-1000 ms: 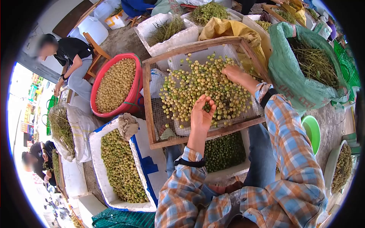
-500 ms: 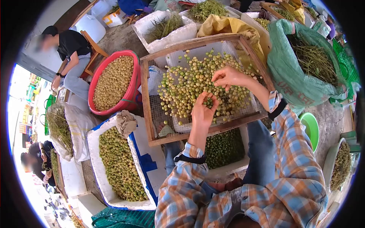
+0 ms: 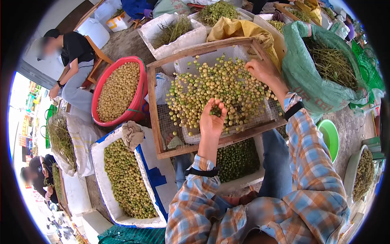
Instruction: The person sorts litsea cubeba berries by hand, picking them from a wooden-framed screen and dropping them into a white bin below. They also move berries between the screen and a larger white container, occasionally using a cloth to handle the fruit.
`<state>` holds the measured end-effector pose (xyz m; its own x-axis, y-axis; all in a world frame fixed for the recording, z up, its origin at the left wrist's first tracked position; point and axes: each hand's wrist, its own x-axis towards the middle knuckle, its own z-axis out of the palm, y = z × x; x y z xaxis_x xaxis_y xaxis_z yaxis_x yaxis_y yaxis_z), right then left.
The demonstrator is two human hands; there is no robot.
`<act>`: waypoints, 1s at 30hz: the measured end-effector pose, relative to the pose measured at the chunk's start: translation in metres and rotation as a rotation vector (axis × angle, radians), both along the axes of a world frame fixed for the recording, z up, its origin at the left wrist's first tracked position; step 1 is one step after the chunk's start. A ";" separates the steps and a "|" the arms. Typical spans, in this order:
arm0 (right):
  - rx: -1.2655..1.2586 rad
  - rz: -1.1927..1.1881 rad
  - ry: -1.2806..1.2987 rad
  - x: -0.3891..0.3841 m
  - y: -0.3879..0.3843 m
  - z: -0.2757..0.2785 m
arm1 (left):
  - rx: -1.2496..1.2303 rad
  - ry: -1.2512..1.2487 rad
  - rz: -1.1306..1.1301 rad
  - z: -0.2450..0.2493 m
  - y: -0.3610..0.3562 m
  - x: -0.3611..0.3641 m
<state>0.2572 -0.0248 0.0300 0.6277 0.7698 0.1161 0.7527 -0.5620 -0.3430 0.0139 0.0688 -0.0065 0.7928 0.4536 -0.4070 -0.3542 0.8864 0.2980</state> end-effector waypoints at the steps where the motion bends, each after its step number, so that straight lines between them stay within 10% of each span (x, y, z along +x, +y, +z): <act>1: -0.127 -0.056 0.072 -0.004 0.002 0.003 | -0.006 -0.029 -0.007 -0.001 0.001 0.000; 9: -0.185 0.064 -0.010 0.008 0.011 -0.034 | 0.004 0.003 -0.006 0.005 -0.003 0.001; 15: 0.129 0.191 0.979 -0.073 0.010 0.007 | -0.026 0.135 -0.001 0.011 -0.013 0.006; 19: 0.180 0.163 0.804 -0.048 0.005 -0.029 | -0.033 0.068 -0.060 0.004 -0.016 0.003; 21: -0.125 0.111 0.035 -0.017 -0.004 -0.061 | -0.019 0.007 -0.073 0.007 -0.013 0.002; 30: -0.411 0.106 -0.035 -0.032 0.012 -0.037 | 0.001 -0.014 -0.048 0.009 -0.006 0.000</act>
